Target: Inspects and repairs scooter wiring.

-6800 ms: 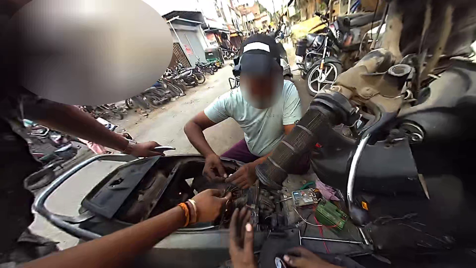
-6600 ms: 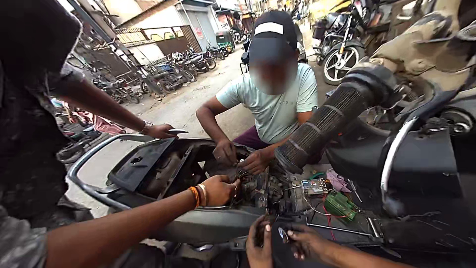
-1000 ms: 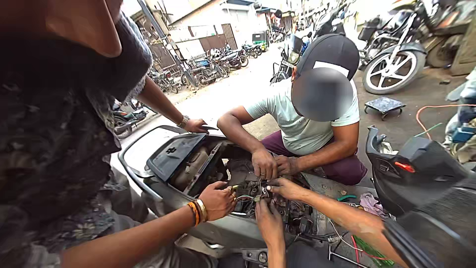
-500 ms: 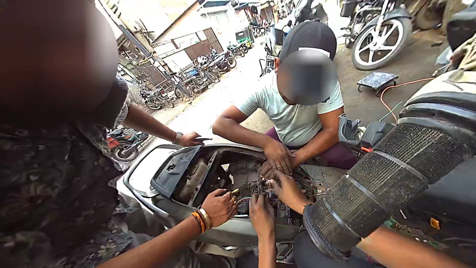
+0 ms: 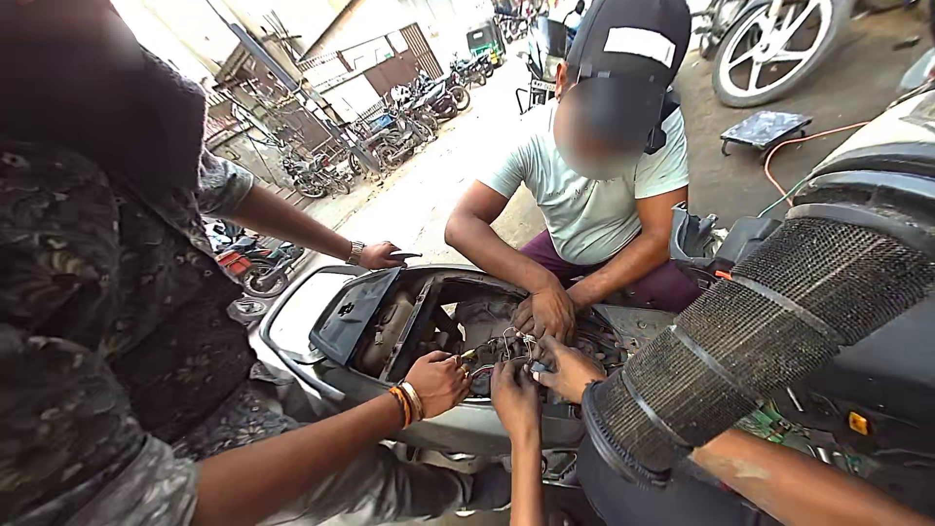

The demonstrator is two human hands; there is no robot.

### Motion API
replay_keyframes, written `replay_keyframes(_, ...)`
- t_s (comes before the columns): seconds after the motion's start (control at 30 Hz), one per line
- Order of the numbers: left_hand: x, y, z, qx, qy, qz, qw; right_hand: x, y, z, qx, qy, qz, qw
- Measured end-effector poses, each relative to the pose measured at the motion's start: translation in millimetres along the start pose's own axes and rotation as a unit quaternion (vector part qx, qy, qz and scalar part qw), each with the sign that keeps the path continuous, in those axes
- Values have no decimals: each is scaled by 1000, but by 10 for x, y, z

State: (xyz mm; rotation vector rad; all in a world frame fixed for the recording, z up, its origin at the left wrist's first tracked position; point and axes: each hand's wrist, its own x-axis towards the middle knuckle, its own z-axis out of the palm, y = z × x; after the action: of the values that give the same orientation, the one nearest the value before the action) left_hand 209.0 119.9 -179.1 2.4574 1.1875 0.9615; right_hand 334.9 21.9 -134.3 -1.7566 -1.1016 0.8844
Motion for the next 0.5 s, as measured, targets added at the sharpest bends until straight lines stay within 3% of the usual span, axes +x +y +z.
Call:
replay_keyframes(0.13,-126,75,-25,4,-6,-28,1000,128,-104,-157,153,-89,-81,981)
replay_keyframes(0.2,-148,88,-74,34,17,4,999,-37,-519,-293,84,-125,-17,988)
replay_keyframes(0.27,-138,86,-106,61,45,47,996,-104,-786,-304,-1,-111,12,994)
replay_keyframes(0.43,-59,76,-115,120,93,85,985,-49,-901,-216,-97,-6,32,995)
replay_keyframes(0.5,-19,55,-119,125,115,92,981,207,-697,-161,-172,24,-69,982)
